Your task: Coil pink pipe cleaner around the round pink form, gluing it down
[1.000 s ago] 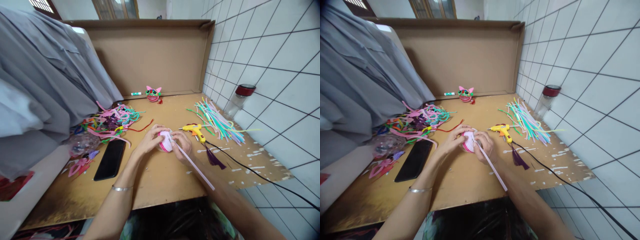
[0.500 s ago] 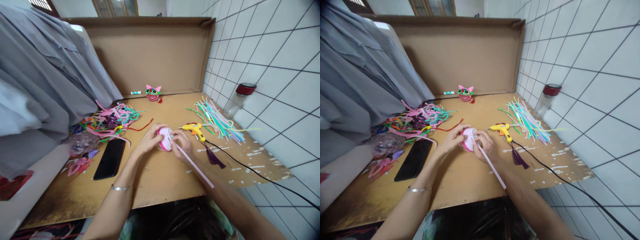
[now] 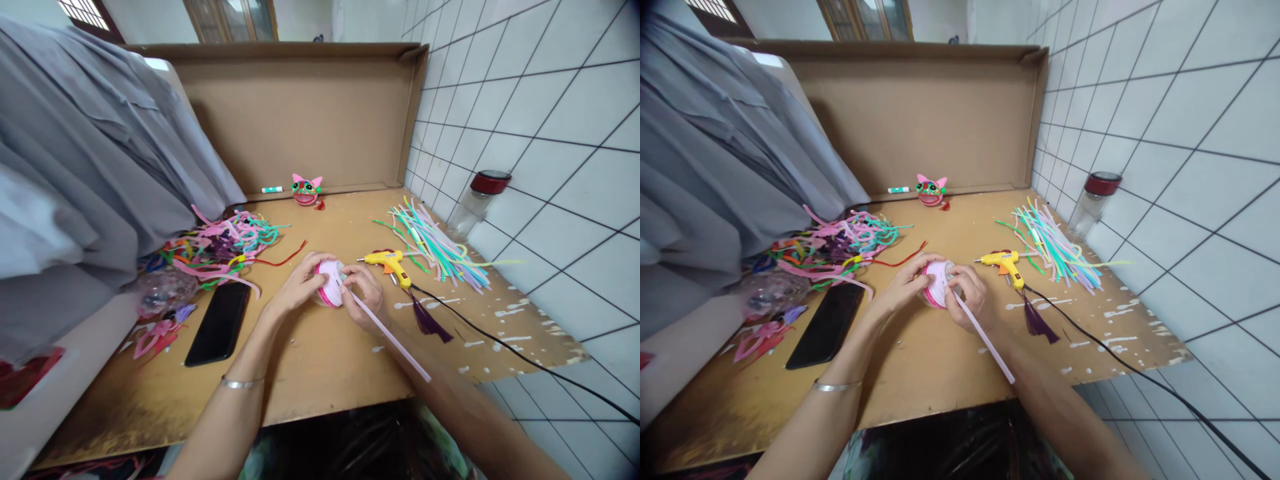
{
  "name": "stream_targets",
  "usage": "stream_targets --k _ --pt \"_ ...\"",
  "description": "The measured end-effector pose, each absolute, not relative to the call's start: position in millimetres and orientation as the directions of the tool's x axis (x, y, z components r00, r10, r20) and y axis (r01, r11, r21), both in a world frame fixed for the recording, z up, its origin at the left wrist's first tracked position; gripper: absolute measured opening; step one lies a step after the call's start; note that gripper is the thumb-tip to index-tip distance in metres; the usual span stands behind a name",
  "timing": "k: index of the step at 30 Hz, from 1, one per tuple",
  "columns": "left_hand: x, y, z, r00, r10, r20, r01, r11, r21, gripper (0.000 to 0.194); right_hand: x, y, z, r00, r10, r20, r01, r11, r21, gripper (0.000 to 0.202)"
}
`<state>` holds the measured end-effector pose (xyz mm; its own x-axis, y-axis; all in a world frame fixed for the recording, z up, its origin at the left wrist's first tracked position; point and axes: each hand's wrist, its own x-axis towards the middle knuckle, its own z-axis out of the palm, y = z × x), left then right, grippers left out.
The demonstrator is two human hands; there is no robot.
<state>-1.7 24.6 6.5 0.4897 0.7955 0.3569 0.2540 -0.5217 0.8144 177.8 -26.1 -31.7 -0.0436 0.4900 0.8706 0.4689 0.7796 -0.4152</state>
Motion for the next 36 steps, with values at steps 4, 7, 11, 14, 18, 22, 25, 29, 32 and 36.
stream_targets --k 4,7,11,14,18,22,25,29,32,36 --pt "-2 25 5 0.504 0.776 0.38 0.253 -0.553 0.793 0.042 177 -27 -32 -0.041 0.508 0.86 0.475 0.767 -0.431 0.007" --pt "-2 26 3 0.51 0.764 0.396 0.241 -0.569 0.786 0.041 177 -27 -32 -0.036 0.511 0.859 0.467 0.768 -0.437 0.007" --pt "-2 27 3 0.521 0.755 0.399 0.245 -0.58 0.777 0.037 177 -27 -31 -0.029 0.509 0.861 0.449 0.776 -0.443 0.005" --pt "-3 28 5 0.54 0.746 0.389 0.26 -0.588 0.766 0.037 177 -27 -31 -0.028 0.512 0.859 0.451 0.773 -0.446 0.006" --pt "-3 27 6 0.56 0.738 0.378 0.275 -0.595 0.755 0.038 177 -28 -30 -0.025 0.521 0.853 0.45 0.768 -0.455 0.005" --pt "-4 26 7 0.558 0.738 0.378 0.283 -0.598 0.75 0.037 177 -28 -28 -0.012 0.527 0.85 0.459 0.758 -0.464 0.004" --pt "-5 24 8 0.574 0.743 0.343 0.32 -0.59 0.741 0.043 176 -28 -27 0.009 0.541 0.841 0.458 0.745 -0.485 0.002" --pt "-6 23 8 0.602 0.747 0.283 0.373 -0.576 0.728 0.07 175 -29 -26 0.036 0.558 0.829 0.451 0.731 -0.511 0.003" --pt "-6 24 5 0.605 0.752 0.262 0.403 -0.573 0.714 0.082 176 -29 -24 0.002 0.561 0.828 0.464 0.733 -0.498 0.006" --pt "-4 24 0 0.585 0.758 0.289 0.394 -0.577 0.716 0.085 175 -30 -22 -0.113 0.552 0.826 0.516 0.743 -0.426 0.01"
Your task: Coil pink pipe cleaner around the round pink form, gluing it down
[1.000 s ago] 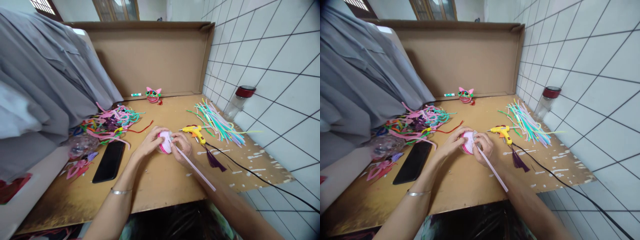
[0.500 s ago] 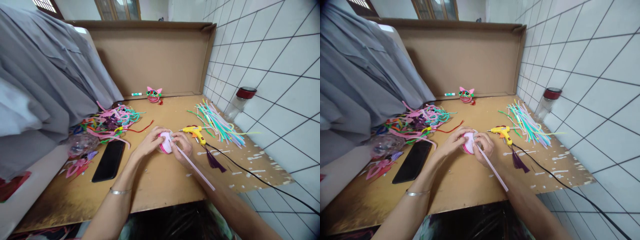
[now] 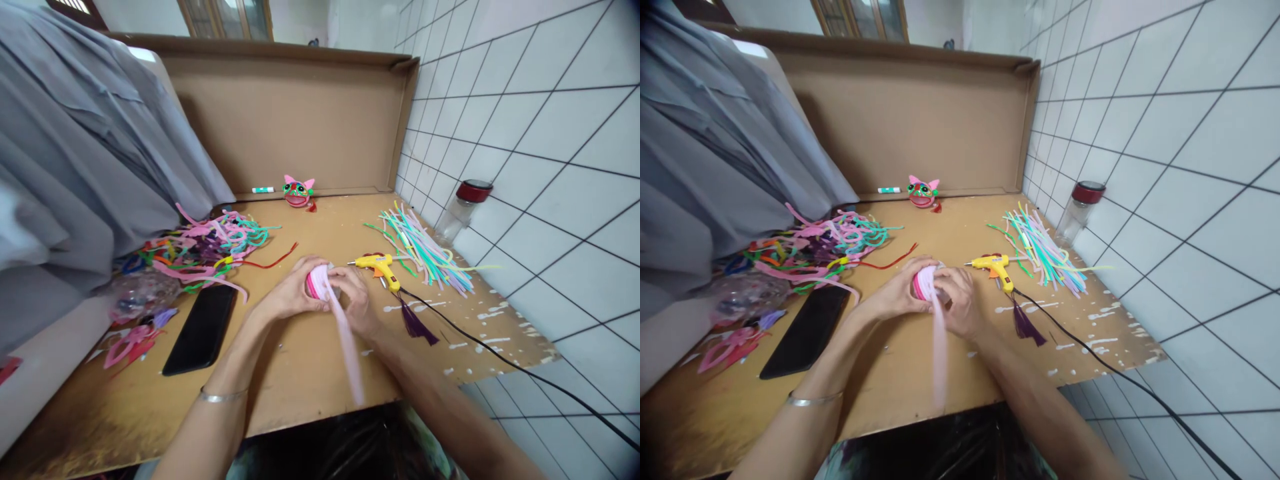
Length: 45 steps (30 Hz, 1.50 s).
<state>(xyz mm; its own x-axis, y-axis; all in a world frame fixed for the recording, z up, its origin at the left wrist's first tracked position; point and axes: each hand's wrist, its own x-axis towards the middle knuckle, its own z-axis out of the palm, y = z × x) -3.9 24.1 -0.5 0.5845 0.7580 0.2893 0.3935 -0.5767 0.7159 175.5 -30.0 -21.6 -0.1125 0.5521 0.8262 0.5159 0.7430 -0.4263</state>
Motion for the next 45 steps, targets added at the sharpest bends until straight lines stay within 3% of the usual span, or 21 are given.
stream_targets --k 3,6,8,10,13,17,23,31,37,41,45 --pt "-1 23 -2 0.555 0.777 0.296 0.366 -0.548 0.752 0.081 175 -29 -24 -0.166 0.529 0.832 0.565 0.743 -0.36 0.024" --pt "2 23 -2 0.482 0.834 0.269 0.376 -0.474 0.796 0.084 183 -23 -27 -0.07 0.562 0.824 0.67 0.639 -0.379 0.023" --pt "2 24 -1 0.436 0.868 0.238 0.396 -0.422 0.815 0.083 193 -16 -26 0.062 0.642 0.764 0.779 0.447 -0.439 0.018" --pt "2 25 -2 0.413 0.885 0.214 0.354 -0.373 0.858 0.083 208 -9 -23 0.221 0.732 0.644 0.869 0.153 -0.471 0.024" --pt "0 27 -2 0.374 0.912 0.166 0.27 -0.279 0.922 0.081 227 -2 -16 0.35 0.818 0.456 0.926 -0.229 -0.299 0.043" --pt "-3 30 -3 0.345 0.93 0.13 0.202 -0.209 0.957 0.081 238 -1 -14 0.397 0.861 0.319 0.918 -0.382 -0.109 0.056" --pt "-8 32 -3 0.441 0.892 0.102 0.103 -0.163 0.981 0.082 242 7 -21 0.469 0.849 0.242 0.883 -0.455 -0.114 0.063" --pt "-12 31 -1 0.515 0.856 0.045 0.108 -0.117 0.987 0.083 257 12 -18 0.524 0.815 0.247 0.823 -0.41 -0.393 0.047" --pt "-14 28 3 0.557 0.83 0.036 0.087 -0.102 0.991 0.084 252 7 -10 0.469 0.758 0.453 0.822 -0.187 -0.539 0.046" --pt "-15 29 3 0.535 0.845 0.023 0.133 -0.111 0.985 0.083 242 3 -12 0.386 0.694 0.607 0.83 0.026 -0.558 0.043" --pt "-17 29 5 0.588 0.808 0.016 0.106 -0.097 0.99 0.082 233 -1 -14 0.335 0.679 0.653 0.804 0.155 -0.575 0.037"
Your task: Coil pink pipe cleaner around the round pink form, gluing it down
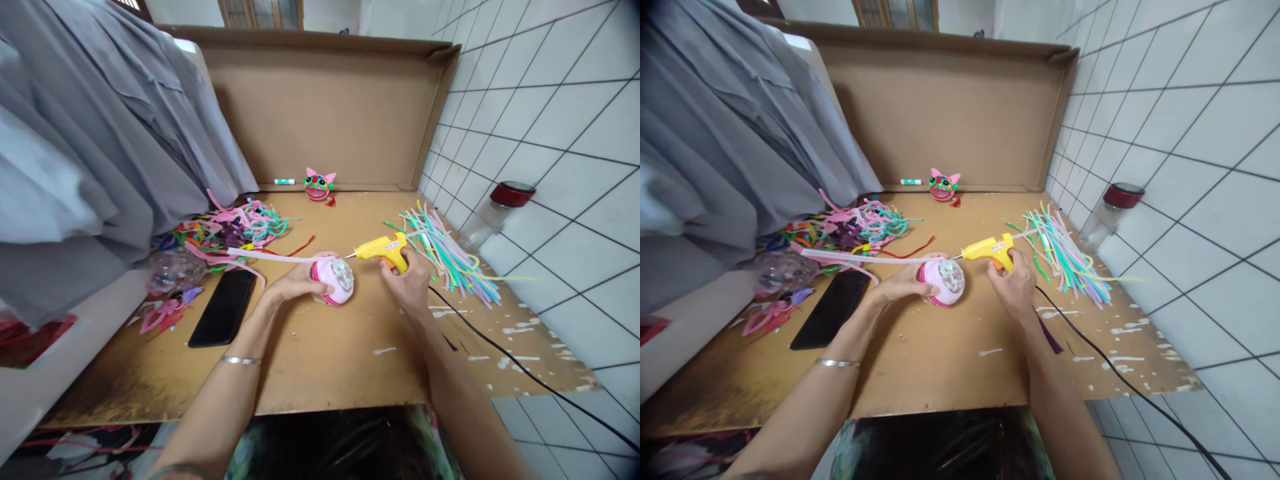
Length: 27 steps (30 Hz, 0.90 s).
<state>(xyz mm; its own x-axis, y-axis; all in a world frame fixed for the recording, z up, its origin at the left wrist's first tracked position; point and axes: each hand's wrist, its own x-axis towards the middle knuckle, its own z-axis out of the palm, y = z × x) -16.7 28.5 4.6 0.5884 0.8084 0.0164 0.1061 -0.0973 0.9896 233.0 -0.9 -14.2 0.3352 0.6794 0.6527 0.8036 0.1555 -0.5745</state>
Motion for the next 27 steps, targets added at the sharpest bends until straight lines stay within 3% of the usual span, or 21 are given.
stream_targets --k 7,27 --pt "-18 29 4 0.617 0.787 0.005 0.109 -0.092 0.99 0.083 223 -7 -15 0.232 0.646 0.727 0.805 0.293 -0.517 0.029" --pt "-19 29 5 0.62 0.784 0.01 0.173 -0.149 0.973 0.082 220 -7 -18 0.234 0.643 0.729 0.794 0.306 -0.525 0.026"
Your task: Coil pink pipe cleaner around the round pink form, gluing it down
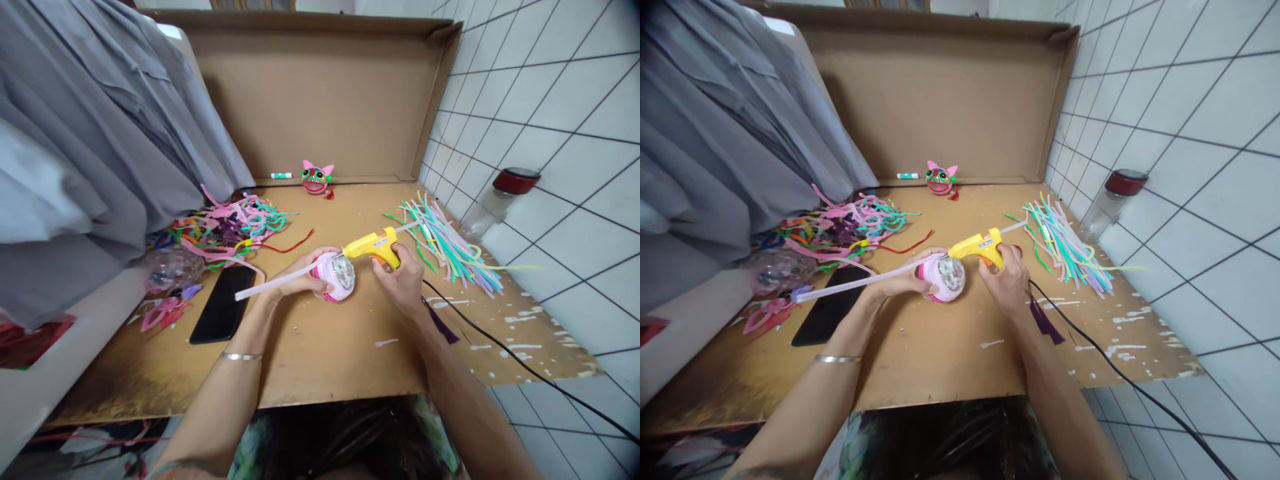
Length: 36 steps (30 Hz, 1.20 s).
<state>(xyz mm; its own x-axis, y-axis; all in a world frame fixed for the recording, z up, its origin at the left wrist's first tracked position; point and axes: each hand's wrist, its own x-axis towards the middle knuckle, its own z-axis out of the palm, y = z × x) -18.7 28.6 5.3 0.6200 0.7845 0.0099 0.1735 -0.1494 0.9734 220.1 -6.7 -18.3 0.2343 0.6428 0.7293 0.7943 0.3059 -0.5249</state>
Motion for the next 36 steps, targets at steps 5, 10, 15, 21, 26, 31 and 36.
stream_targets --k 5,10,15,21,26,31,36 --pt "-18.0 29.0 5.0 0.628 0.778 0.024 0.152 -0.154 0.976 0.082 220.6 -5.9 -20.1 0.21 0.646 0.734 0.794 0.326 -0.514 0.027" --pt "-20.7 30.1 3.9 0.628 0.779 0.007 0.195 -0.166 0.967 0.082 221.2 -5.9 -20.2 0.203 0.651 0.732 0.794 0.328 -0.511 0.028" --pt "-22.1 30.2 4.0 0.629 0.778 0.004 0.204 -0.17 0.964 0.084 221.6 -5.6 -20.6 0.205 0.651 0.731 0.801 0.317 -0.507 0.027" --pt "-23.3 31.6 2.1 0.641 0.767 -0.009 0.216 -0.169 0.962 0.083 222.4 -5.9 -20.7 0.189 0.653 0.734 0.798 0.334 -0.502 0.027" --pt "-23.4 32.5 1.3 0.644 0.765 0.014 0.191 -0.178 0.965 0.082 222.4 -6.5 -19.4 0.186 0.644 0.742 0.805 0.333 -0.491 0.025" --pt "-23.8 32.2 0.8 0.656 0.755 -0.001 0.159 -0.137 0.978 0.083 222.9 -6.0 -18.3 0.212 0.625 0.751 0.79 0.343 -0.509 0.024" --pt "-22.6 31.3 2.8 0.65 0.76 -0.005 0.169 -0.139 0.976 0.084 223.8 -5.8 -18.5 0.262 0.627 0.734 0.774 0.317 -0.548 0.024"
